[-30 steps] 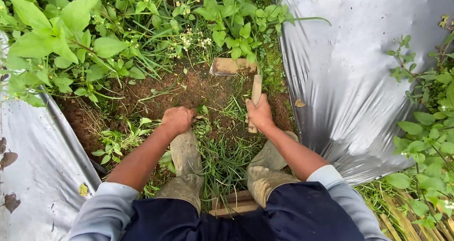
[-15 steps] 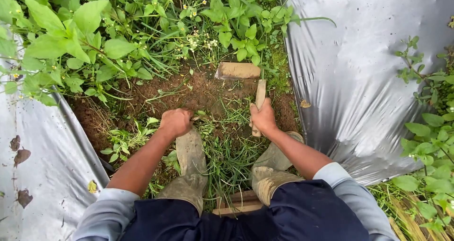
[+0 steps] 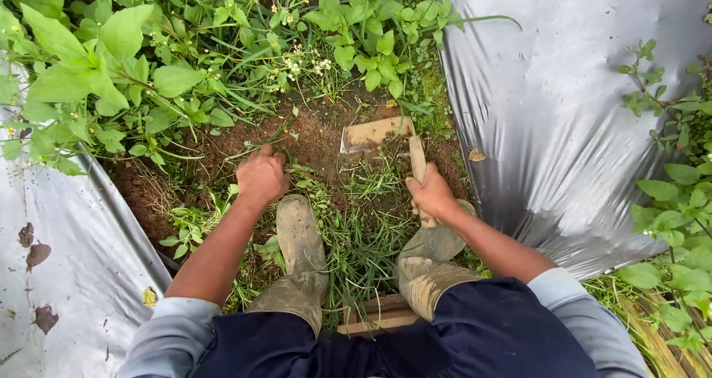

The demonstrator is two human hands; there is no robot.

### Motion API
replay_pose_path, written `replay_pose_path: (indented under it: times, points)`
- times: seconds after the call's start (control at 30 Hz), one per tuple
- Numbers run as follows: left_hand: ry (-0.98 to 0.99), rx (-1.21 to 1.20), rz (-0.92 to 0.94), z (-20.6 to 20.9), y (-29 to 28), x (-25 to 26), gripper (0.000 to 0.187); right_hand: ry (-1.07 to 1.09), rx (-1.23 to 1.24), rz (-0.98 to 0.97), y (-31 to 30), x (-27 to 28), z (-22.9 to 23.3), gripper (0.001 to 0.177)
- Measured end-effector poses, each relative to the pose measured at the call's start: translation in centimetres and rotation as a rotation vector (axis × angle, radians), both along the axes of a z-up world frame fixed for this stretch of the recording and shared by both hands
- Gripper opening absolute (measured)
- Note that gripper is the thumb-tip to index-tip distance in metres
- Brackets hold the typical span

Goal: A person is weeding a garden bed by hand and using a small hand hoe to clear soil around plants.

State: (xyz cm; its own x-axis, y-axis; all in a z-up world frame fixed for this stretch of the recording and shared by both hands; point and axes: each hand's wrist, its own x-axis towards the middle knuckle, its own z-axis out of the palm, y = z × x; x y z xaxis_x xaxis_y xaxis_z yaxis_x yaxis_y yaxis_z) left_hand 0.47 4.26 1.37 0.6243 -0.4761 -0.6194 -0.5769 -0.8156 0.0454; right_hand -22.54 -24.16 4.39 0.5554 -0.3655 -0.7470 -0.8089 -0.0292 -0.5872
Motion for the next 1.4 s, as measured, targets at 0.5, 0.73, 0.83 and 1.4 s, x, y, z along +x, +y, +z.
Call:
replay_pose_path:
  times: [0.5,0.73,0.83,1.4]
  points:
    - [0.044,-0.228,-0.182,4.6,-7.7,0.3,0.031,-0.2,-0.474,0.176,-2.8,-8.5,2.1,0.029]
    - [0.303,0.077,-0.65,14.1,-17.8,-3.5,0.059,-0.198,-0.561,0.029,-3.3,-9.0,2.4,0.039]
    - [0.348,0.103,-0.644,13.0,-21.3,-6.1,0.077,-0.143,-0.695,0.173,-2.6,-9.6,0.6,0.044]
    - [0.339,0.045,-0.449,-7.9,-21.1,-12.9,0.047,-0.083,-0.64,0.232,-1.2,-15.6,-1.9,0.044]
